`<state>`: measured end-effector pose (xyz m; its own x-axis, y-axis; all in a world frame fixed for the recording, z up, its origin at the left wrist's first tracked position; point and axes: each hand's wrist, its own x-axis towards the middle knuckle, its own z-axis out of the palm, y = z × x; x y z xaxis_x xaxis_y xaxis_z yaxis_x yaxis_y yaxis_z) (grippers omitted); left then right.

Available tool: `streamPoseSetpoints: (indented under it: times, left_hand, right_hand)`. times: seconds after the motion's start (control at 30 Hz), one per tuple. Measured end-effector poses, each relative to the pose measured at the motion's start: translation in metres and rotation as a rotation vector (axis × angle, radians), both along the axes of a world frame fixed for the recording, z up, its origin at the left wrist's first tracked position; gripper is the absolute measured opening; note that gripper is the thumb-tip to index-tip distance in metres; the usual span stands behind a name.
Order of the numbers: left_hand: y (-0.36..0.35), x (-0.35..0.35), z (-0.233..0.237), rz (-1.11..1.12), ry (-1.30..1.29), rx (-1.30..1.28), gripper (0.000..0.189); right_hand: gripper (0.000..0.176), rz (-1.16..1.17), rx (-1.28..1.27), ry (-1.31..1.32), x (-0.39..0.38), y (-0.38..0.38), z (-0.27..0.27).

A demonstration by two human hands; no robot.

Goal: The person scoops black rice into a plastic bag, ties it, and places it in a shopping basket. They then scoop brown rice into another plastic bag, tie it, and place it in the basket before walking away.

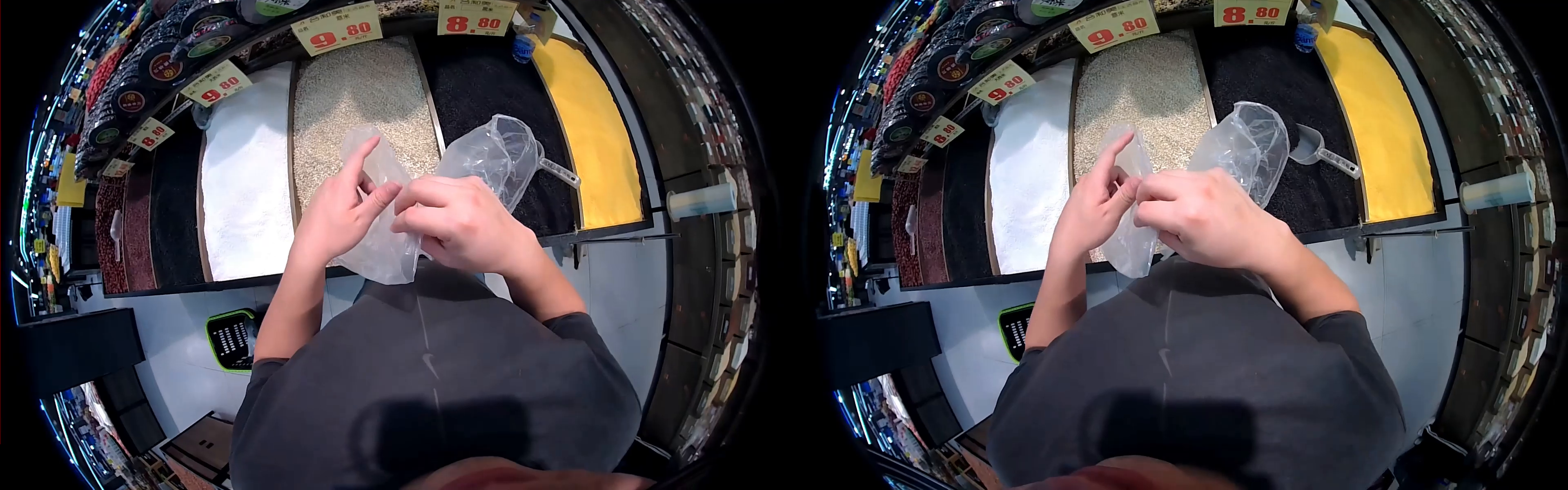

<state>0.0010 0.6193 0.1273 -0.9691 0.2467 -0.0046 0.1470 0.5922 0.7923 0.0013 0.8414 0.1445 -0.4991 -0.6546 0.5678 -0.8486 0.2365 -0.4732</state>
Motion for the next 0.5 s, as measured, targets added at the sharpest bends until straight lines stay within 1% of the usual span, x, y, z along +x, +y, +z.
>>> streamPoseSetpoints:
  times: [0.03,0.07,0.1,0.13,0.17,0.2,0.27,0.3,0.33,0.4,0.43,0.47,0.5]
  left_hand:
    - [0.001,-0.003,-0.006,0.044,0.099,-0.054,0.047]
    - [0.0,-0.007,-0.009,0.038,0.095,-0.044,0.047]
    - [-0.001,-0.009,-0.011,0.095,0.15,-0.044,0.04]
    - [-0.002,-0.012,-0.013,0.155,0.21,-0.044,0.037]
    - [-0.002,-0.013,-0.009,0.226,0.195,0.0,0.038]
    - [-0.005,-0.012,-0.006,0.229,0.192,0.008,0.038]
    - [-0.013,-0.01,-0.002,0.369,0.121,0.066,0.035]
    - [-0.017,-0.01,-0.007,0.418,0.163,0.131,0.021]
    - [-0.022,-0.009,-0.008,0.429,0.159,0.135,0.021]
    - [-0.031,-0.006,-0.005,0.543,0.254,0.201,0.013]
    - [-0.034,-0.005,-0.004,0.571,0.356,0.203,0.007]
    - [-0.044,-0.005,-0.009,0.566,0.419,0.196,0.01]
    - [-0.049,-0.002,-0.006,0.554,0.493,0.144,0.015]
  right_hand:
    - [0.032,0.001,0.006,-0.004,0.001,-0.002,0.0]
    - [0.032,-0.005,0.015,-0.008,0.002,-0.003,0.001]
    - [0.033,-0.011,0.013,-0.023,0.004,-0.005,0.001]
    - [0.035,-0.014,0.01,-0.032,0.004,-0.007,0.003]
    - [0.036,-0.018,0.059,-0.053,0.004,-0.005,0.006]
    - [0.036,-0.015,0.068,-0.054,0.004,-0.004,0.009]
    - [0.037,-0.112,0.117,-0.171,0.005,0.0,0.017]
    - [0.03,-0.129,0.114,-0.2,0.004,0.002,0.022]
    - [0.03,-0.119,0.122,-0.203,0.002,0.005,0.022]
    - [0.02,-0.196,0.023,-0.176,-0.002,0.011,0.019]
    - [0.015,-0.231,-0.024,-0.135,-0.006,0.014,0.017]
    - [0.02,-0.321,-0.045,-0.142,-0.008,0.016,0.012]
    - [0.021,-0.379,-0.032,-0.124,-0.01,0.019,0.009]
